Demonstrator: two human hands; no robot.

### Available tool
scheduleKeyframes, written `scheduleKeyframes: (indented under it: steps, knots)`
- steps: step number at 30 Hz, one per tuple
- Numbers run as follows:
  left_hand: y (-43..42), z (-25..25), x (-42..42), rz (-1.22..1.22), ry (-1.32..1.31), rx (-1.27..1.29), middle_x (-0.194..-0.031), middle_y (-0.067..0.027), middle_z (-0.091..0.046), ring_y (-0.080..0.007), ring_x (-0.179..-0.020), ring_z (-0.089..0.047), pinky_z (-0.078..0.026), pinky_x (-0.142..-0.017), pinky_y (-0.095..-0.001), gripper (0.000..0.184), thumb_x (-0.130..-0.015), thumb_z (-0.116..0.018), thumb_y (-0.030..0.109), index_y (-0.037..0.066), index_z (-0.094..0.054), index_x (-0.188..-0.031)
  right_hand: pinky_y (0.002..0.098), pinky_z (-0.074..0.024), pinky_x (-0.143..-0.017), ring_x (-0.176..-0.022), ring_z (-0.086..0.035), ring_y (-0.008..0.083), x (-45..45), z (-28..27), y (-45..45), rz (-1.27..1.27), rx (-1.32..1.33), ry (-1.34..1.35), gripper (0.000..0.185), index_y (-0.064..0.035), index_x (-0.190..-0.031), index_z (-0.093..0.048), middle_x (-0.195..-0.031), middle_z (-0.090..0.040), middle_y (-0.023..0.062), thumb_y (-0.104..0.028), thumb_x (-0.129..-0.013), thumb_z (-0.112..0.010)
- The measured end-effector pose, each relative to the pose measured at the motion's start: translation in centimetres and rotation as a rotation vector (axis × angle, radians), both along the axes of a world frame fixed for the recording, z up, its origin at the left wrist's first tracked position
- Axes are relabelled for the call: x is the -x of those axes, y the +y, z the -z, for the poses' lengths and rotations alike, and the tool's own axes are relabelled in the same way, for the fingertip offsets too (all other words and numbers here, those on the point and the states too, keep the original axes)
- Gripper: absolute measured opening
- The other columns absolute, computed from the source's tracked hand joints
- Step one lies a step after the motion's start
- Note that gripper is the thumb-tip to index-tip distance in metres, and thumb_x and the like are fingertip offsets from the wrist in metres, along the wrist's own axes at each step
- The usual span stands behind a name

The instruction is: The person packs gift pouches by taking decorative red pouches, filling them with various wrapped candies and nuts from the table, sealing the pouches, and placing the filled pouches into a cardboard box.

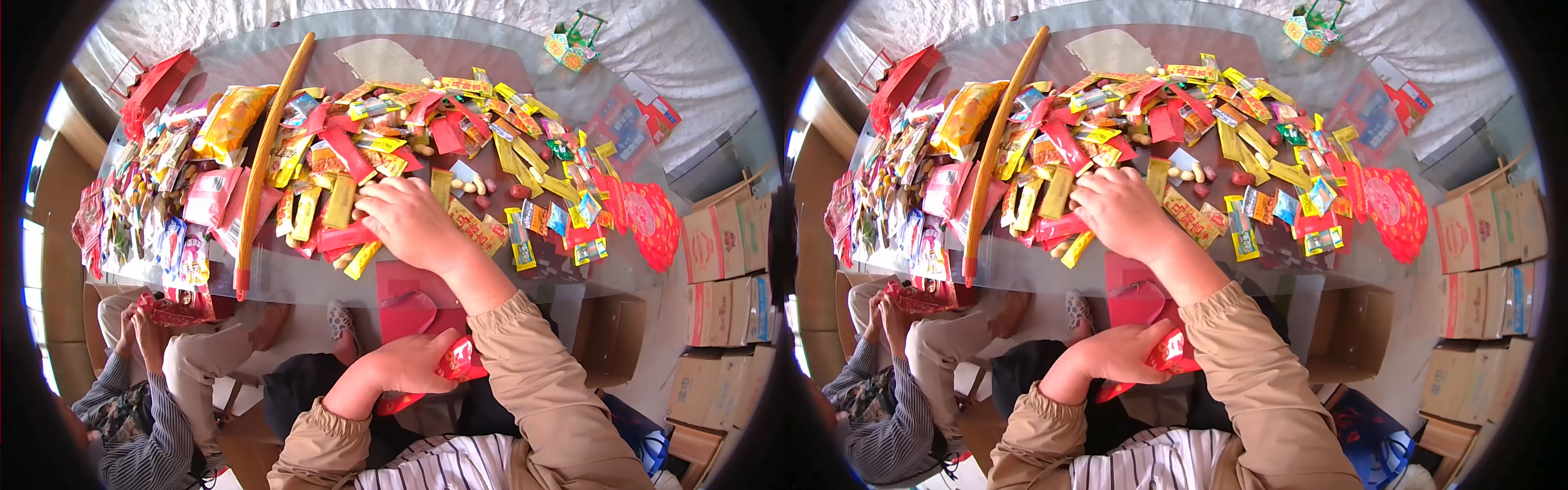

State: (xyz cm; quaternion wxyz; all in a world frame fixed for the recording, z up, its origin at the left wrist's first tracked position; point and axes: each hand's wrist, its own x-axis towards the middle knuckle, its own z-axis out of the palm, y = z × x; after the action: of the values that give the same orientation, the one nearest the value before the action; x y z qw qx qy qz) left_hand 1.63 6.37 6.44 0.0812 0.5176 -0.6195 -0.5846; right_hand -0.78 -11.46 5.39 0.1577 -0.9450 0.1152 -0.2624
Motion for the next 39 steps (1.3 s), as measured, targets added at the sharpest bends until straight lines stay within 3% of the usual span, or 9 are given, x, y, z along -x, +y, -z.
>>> scheduleKeyframes:
  steps: [4, 8, 17, 21, 22, 28, 35, 38, 39]
  knots:
    - [0.4, -0.3, -0.1, -0.020, -0.006, 0.024, -0.109, -0.0269, -0.065, -0.0447, -0.107, -0.062, -0.049, -0.090, -0.0480, 0.074, -0.080, -0.073, 0.040, 0.005, -0.042, -0.138, 0.0401, -0.0514, -0.089, -0.101, -0.062, 0.0277, 1.3, 1.0, -1.7, -0.054, 0.010, -0.055, 0.024, -0.0047, -0.108, -0.071, -0.103, -0.069, 0.0081, -0.012, -0.088, -0.061]
    - [0.5, -0.5, 0.1, -0.023, -0.007, 0.038, -0.111, -0.0268, -0.065, -0.0447, -0.108, -0.062, -0.049, -0.091, -0.0476, 0.076, -0.080, -0.073, 0.040, 0.005, -0.041, -0.139, 0.0398, -0.0524, -0.089, -0.101, -0.062, 0.0294, 3.1, 0.3, -2.2, -0.044, -0.026, -0.017, 0.025, -0.0019, -0.110, -0.070, -0.104, -0.068, 0.0091, -0.007, -0.085, -0.065]
    - [0.1, -0.4, 1.0, 0.014, -0.024, 0.011, -0.114, -0.0277, -0.064, -0.0443, -0.111, -0.061, -0.048, -0.093, -0.0476, 0.078, -0.080, -0.073, 0.041, 0.006, -0.040, -0.142, 0.0399, -0.0507, -0.096, -0.110, -0.060, 0.0283, 4.2, -0.6, -0.9, 0.003, -0.016, -0.025, 0.041, -0.0040, -0.119, -0.067, -0.118, -0.065, 0.0096, -0.007, -0.079, -0.074]
    - [-0.3, -0.3, 1.4, 0.015, -0.058, 0.000, -0.114, -0.0279, -0.064, -0.0448, -0.111, -0.061, -0.048, -0.094, -0.0474, 0.079, -0.081, -0.073, 0.043, 0.006, -0.039, -0.142, 0.0376, -0.0522, -0.093, -0.105, -0.061, 0.0257, 3.8, 0.3, -0.7, 0.006, 0.029, 0.018, 0.037, -0.0028, -0.119, -0.067, -0.115, -0.066, 0.0072, -0.010, -0.083, -0.070]
    - [-0.3, -0.3, 1.4, 0.013, -0.058, -0.005, -0.114, -0.0280, -0.064, -0.0449, -0.111, -0.060, -0.048, -0.094, -0.0474, 0.079, -0.081, -0.073, 0.043, 0.006, -0.039, -0.142, 0.0373, -0.0530, -0.089, -0.101, -0.061, 0.0247, 3.7, 0.5, -0.8, -0.001, 0.046, -0.005, 0.032, -0.0033, -0.117, -0.068, -0.107, -0.066, 0.0065, -0.011, -0.086, -0.066]
    - [-0.4, 0.3, 1.8, 0.020, -0.066, 0.018, -0.114, -0.0284, -0.063, -0.0451, -0.113, -0.060, -0.048, -0.095, -0.0476, 0.078, -0.081, -0.073, 0.043, 0.005, -0.040, -0.140, 0.0402, -0.0547, -0.080, -0.100, -0.061, 0.0267, 4.4, 0.5, -0.7, 0.035, -0.017, 0.071, 0.021, -0.0100, -0.107, -0.069, -0.095, -0.058, 0.0080, -0.012, -0.088, -0.061]
    - [-0.3, 0.3, 2.2, 0.028, -0.071, 0.019, -0.116, -0.0286, -0.062, -0.0449, -0.114, -0.060, -0.048, -0.096, -0.0472, 0.081, -0.080, -0.073, 0.044, 0.003, -0.040, -0.142, 0.0366, -0.0544, -0.079, -0.098, -0.062, 0.0261, 5.0, 0.8, -1.0, 0.038, -0.014, 0.059, 0.018, -0.0086, -0.105, -0.066, -0.099, -0.059, 0.0076, -0.007, -0.088, -0.063]
    - [-0.1, 0.8, 2.4, 0.022, -0.073, 0.052, -0.117, -0.0284, -0.063, -0.0449, -0.114, -0.060, -0.048, -0.096, -0.0471, 0.082, -0.080, -0.074, 0.044, 0.004, -0.040, -0.143, 0.0327, -0.0533, -0.081, -0.097, -0.063, 0.0184, 6.1, -0.5, -3.0, -0.016, -0.503, -0.111, 0.020, -0.0069, -0.110, -0.066, -0.102, -0.061, 0.0053, -0.003, -0.091, -0.065]
    - [0.0, 0.7, 2.4, 0.019, -0.077, 0.044, -0.116, -0.0284, -0.063, -0.0449, -0.113, -0.060, -0.048, -0.095, -0.0473, 0.082, -0.080, -0.074, 0.044, 0.004, -0.040, -0.143, 0.0290, -0.0531, -0.084, -0.095, -0.064, 0.0167, 6.6, -0.7, -3.6, -0.081, -0.876, -0.285, 0.016, -0.0066, -0.109, -0.064, -0.106, -0.062, 0.0051, -0.008, -0.094, -0.068]
